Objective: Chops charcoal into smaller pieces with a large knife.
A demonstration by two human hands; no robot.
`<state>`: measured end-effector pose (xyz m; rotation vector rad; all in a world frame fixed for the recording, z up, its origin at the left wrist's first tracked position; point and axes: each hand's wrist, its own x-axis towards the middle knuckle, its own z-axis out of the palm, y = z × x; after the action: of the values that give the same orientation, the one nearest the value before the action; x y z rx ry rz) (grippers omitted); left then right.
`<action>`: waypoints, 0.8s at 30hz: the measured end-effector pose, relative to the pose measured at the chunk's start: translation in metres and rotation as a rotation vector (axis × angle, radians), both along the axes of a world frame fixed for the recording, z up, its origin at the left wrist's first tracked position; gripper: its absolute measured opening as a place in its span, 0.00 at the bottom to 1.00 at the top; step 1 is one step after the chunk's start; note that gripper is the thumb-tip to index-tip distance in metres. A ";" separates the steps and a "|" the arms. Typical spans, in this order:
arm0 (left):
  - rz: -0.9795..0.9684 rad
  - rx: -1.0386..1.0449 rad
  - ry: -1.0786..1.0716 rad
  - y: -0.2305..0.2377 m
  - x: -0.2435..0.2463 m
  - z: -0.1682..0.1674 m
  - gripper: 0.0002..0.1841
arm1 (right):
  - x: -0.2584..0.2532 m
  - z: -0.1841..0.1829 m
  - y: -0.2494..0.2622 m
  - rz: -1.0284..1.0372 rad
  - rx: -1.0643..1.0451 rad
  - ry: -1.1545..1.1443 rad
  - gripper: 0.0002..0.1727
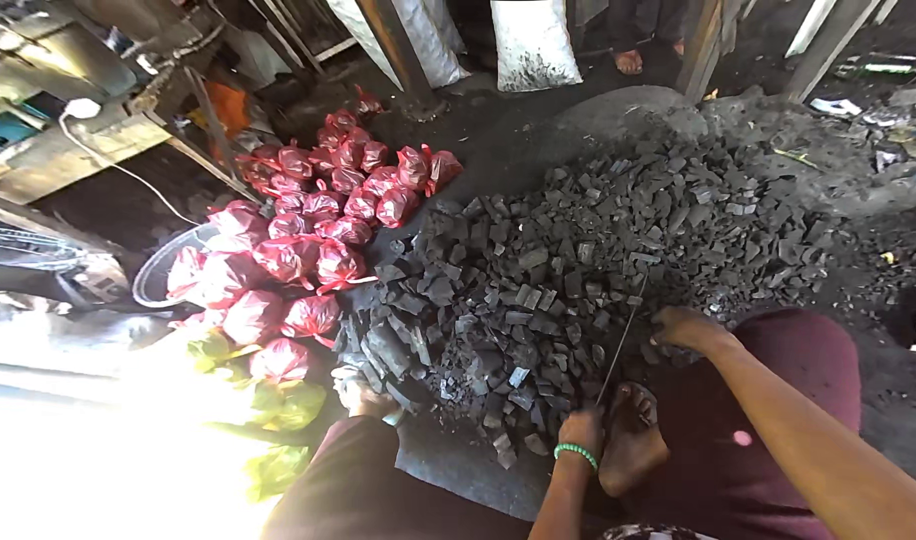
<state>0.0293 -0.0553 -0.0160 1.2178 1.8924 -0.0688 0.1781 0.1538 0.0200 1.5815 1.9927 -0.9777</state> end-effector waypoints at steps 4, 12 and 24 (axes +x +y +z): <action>0.043 -0.162 0.032 0.012 -0.008 0.013 0.26 | 0.014 -0.021 0.011 -0.008 -0.002 0.063 0.29; 0.442 0.226 -0.013 0.005 -0.024 0.024 0.25 | 0.065 0.029 0.018 -0.178 0.035 0.497 0.29; 0.457 0.344 0.008 -0.003 -0.014 0.011 0.26 | 0.239 -0.031 -0.062 -1.536 0.544 0.921 0.25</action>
<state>0.0149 -0.0580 -0.0048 0.9675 2.2047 0.5148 0.4167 0.0921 -0.0113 3.5886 1.0647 -2.0084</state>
